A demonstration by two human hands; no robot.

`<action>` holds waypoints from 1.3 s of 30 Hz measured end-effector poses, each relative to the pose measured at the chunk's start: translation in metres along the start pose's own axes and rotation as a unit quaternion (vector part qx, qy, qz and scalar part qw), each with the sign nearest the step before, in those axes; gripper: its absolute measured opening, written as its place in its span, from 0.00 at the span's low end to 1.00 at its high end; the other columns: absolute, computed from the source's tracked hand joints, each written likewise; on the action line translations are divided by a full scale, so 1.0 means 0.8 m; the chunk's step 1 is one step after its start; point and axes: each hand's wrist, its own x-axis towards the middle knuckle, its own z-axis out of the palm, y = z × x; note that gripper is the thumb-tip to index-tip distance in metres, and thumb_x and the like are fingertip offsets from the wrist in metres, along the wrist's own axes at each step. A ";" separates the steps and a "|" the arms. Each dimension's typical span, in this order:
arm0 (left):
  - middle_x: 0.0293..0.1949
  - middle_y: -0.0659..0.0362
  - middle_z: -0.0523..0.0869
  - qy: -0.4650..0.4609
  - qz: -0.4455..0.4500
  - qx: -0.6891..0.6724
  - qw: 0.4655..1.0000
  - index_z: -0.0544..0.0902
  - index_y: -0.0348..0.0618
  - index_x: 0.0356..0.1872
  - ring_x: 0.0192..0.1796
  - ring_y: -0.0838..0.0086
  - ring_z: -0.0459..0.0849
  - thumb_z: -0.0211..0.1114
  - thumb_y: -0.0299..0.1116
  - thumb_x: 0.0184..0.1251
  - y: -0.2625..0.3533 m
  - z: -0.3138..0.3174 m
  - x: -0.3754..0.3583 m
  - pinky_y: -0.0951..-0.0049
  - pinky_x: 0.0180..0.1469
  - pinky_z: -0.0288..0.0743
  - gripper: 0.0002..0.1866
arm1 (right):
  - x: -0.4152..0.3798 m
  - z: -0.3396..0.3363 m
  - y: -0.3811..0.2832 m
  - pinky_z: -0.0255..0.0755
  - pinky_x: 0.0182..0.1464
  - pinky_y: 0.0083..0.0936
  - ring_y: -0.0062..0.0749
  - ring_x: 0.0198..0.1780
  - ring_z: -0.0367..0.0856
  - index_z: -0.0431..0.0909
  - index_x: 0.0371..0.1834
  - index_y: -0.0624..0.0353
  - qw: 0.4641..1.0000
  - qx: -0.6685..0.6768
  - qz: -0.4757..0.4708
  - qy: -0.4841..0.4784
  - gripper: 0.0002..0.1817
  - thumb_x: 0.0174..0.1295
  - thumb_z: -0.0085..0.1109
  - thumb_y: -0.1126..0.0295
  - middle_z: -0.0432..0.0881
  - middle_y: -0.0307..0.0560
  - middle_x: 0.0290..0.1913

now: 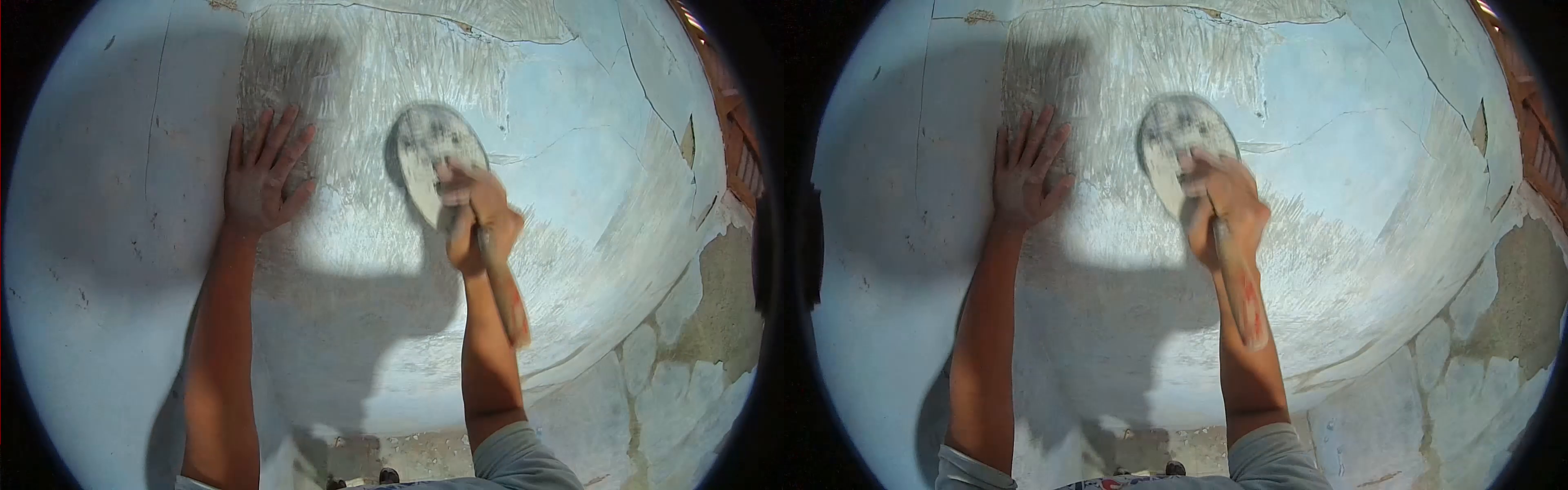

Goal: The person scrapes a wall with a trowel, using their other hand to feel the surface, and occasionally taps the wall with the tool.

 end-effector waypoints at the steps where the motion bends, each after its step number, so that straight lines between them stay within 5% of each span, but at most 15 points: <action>1: 0.89 0.59 0.59 0.001 0.001 -0.004 1.000 0.64 0.67 0.87 0.89 0.48 0.55 0.60 0.60 0.76 0.001 0.000 -0.003 0.28 0.85 0.41 0.40 | -0.024 -0.010 -0.007 0.81 0.67 0.43 0.44 0.58 0.94 0.85 0.30 0.56 1.000 0.016 0.014 -0.010 0.11 0.69 0.55 0.79 0.96 0.52 0.43; 5: 0.89 0.58 0.59 0.011 0.000 0.002 1.000 0.64 0.67 0.87 0.89 0.48 0.55 0.58 0.62 0.77 -0.002 0.002 0.002 0.28 0.85 0.40 0.40 | -0.068 -0.028 -0.020 0.80 0.68 0.43 0.44 0.59 0.94 0.82 0.28 0.55 0.998 -0.018 0.048 -0.026 0.12 0.70 0.54 0.78 0.96 0.50 0.44; 11: 0.89 0.60 0.59 0.007 -0.005 0.001 1.000 0.65 0.68 0.86 0.89 0.51 0.56 0.60 0.62 0.75 0.003 0.001 0.000 0.30 0.86 0.40 0.40 | 0.045 0.008 0.002 0.80 0.69 0.44 0.46 0.59 0.93 0.82 0.30 0.55 1.000 0.019 -0.023 -0.005 0.10 0.63 0.54 0.82 0.96 0.48 0.45; 18: 0.89 0.56 0.59 0.005 0.004 -0.007 1.000 0.64 0.65 0.87 0.88 0.46 0.56 0.59 0.59 0.77 0.001 0.000 0.000 0.28 0.85 0.40 0.39 | -0.073 -0.030 -0.022 0.79 0.70 0.46 0.45 0.61 0.93 0.84 0.29 0.55 0.997 -0.015 0.074 -0.026 0.11 0.69 0.53 0.75 0.96 0.50 0.44; 20: 0.89 0.56 0.59 -0.001 0.000 -0.001 1.000 0.64 0.65 0.87 0.88 0.46 0.56 0.60 0.59 0.76 0.001 0.000 -0.002 0.28 0.85 0.40 0.40 | -0.054 -0.020 -0.012 0.79 0.69 0.44 0.45 0.60 0.93 0.84 0.29 0.56 0.999 -0.010 0.045 -0.005 0.11 0.70 0.54 0.71 0.96 0.50 0.43; 25: 0.89 0.56 0.59 0.002 0.005 0.009 1.000 0.64 0.65 0.87 0.89 0.46 0.56 0.61 0.60 0.75 0.001 0.001 0.001 0.28 0.85 0.41 0.41 | 0.050 0.011 0.003 0.81 0.66 0.41 0.48 0.58 0.93 0.83 0.31 0.58 0.999 0.031 -0.020 0.009 0.09 0.66 0.54 0.81 0.95 0.53 0.45; 32: 0.89 0.56 0.59 -0.006 -0.005 0.018 1.000 0.64 0.65 0.87 0.88 0.46 0.56 0.59 0.62 0.77 -0.002 0.001 0.001 0.27 0.84 0.41 0.41 | -0.080 -0.020 -0.007 0.79 0.69 0.46 0.47 0.60 0.93 0.82 0.30 0.58 0.996 0.064 0.055 -0.014 0.10 0.67 0.52 0.80 0.96 0.53 0.45; 38: 0.89 0.56 0.59 0.000 0.005 0.012 1.000 0.65 0.65 0.87 0.88 0.46 0.56 0.58 0.63 0.77 0.003 0.002 -0.001 0.28 0.85 0.40 0.40 | 0.029 0.014 0.003 0.79 0.69 0.45 0.48 0.59 0.93 0.82 0.30 0.60 0.993 0.107 0.032 0.024 0.10 0.64 0.53 0.83 0.95 0.56 0.43; 39: 0.89 0.56 0.59 -0.002 0.004 0.015 1.000 0.65 0.65 0.87 0.88 0.46 0.57 0.58 0.63 0.77 0.002 0.001 -0.001 0.28 0.85 0.40 0.40 | 0.026 0.015 0.010 0.78 0.68 0.47 0.51 0.59 0.92 0.83 0.32 0.65 0.992 0.126 0.020 0.014 0.15 0.76 0.53 0.72 0.95 0.58 0.45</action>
